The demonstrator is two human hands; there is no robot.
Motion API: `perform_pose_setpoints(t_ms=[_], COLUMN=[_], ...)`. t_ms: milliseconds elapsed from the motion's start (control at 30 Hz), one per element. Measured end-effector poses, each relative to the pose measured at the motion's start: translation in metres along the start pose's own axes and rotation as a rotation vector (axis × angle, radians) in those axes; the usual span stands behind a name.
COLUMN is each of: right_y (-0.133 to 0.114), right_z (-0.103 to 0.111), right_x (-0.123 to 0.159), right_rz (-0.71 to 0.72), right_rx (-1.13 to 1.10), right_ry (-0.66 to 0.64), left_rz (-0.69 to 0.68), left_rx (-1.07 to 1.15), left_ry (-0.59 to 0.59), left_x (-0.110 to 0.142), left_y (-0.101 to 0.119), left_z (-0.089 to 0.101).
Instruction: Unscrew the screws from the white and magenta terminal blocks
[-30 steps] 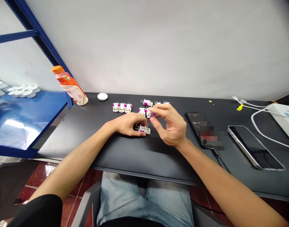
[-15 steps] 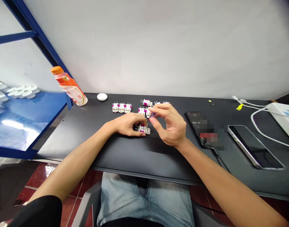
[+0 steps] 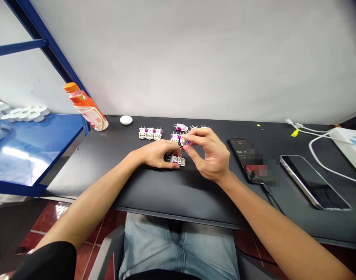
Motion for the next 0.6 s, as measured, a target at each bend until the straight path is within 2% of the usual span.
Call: perform_pose_setpoints(t_ms=[200,467,600], right_y=[0.0016,0.0012,0.0030], right_z=[-0.0005,-0.0006,-0.0007], right_x=[0.0018,-0.0033,-0.0030], right_rz=[-0.054,-0.015,-0.023], right_rx=[-0.033,0.005,0.042], right_ry=[-0.002,-0.003,0.004], left_rz=[-0.007,0.006,0.024], left_rx=[-0.003,-0.023,-0.042], left_ry=[0.006,0.069,0.041], left_x=[-0.0006,0.0000,-0.0001], left_y=[0.0003,-0.0031,-0.0036], left_z=[-0.0005,-0.0012,-0.0016])
Point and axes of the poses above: each hand's wrist, its own x-axis away from the middle knuckle, its own z-axis out of the back of the hand, y = z × x, the point moved 4 cm from there along -x, towards the middle knuckle, and after that the axes turned 11 degrees about y, right-handed, at the moved point
